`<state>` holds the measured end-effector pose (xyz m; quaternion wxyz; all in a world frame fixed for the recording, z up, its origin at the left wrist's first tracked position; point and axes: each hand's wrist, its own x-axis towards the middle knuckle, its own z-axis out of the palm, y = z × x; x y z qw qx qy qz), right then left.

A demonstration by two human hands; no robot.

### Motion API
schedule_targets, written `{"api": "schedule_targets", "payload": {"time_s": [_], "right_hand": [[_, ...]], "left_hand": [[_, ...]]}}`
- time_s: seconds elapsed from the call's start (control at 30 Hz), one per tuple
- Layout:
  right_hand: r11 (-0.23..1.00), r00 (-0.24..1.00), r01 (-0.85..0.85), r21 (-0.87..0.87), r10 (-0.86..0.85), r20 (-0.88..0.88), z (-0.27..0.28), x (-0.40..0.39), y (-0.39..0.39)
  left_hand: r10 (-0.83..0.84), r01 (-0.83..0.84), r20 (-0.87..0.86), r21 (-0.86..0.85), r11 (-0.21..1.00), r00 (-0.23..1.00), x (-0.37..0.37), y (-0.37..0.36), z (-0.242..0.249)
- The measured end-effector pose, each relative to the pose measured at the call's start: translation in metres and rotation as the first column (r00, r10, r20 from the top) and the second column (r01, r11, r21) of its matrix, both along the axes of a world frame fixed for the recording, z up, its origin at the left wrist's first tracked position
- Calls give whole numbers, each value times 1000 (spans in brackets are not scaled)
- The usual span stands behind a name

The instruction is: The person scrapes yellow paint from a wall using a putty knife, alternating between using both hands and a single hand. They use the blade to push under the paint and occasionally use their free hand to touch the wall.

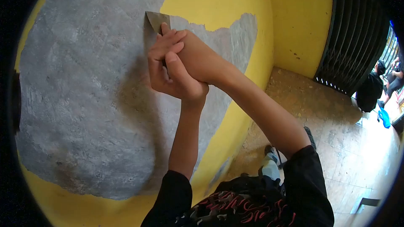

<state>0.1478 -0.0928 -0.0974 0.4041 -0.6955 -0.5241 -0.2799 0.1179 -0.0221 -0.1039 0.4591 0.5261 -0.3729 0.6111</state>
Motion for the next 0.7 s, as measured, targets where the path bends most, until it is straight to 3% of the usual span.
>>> {"api": "schedule_targets", "payload": {"time_s": [0.07,0.1,0.17,0.23,0.27,0.3,0.33,0.43,0.47,0.63,0.7], "right_hand": [[1000,1000,-11,12,11,-29,-8,-5,-3],[985,993,-61,163,77,-94,-20,-18,-5],[947,985,-92,308,131,-110,-12,-12,-7],[947,989,70,313,-26,-143,-5,-3,5],[959,979,93,268,-40,-198,-1,-5,3],[969,966,114,219,-57,-252,3,-8,1],[953,993,40,299,-5,-117,-4,-10,2],[919,995,-70,388,90,-33,-10,-5,0],[916,983,-70,394,130,-128,-11,-4,-3],[900,967,48,433,67,-245,-47,-4,-3],[932,927,77,354,64,-369,-62,-16,-14]], "left_hand": [[34,-34,-4,8,999,999,-4,-3,-7],[39,-39,-9,9,999,999,-11,-4,-13],[25,-25,25,6,1000,999,0,-5,-7],[-107,100,-131,-62,993,986,13,3,-10],[-211,195,-113,-135,971,971,17,-1,-10],[-173,163,-87,-110,980,981,12,-1,-10],[-54,52,-37,-33,998,998,4,1,-12],[35,-35,-16,21,999,999,9,-5,-13],[39,-38,-45,28,999,998,15,-6,-12],[61,-51,-74,135,990,995,-2,5,-45],[288,-257,-105,240,936,952,-17,12,-68]]}}
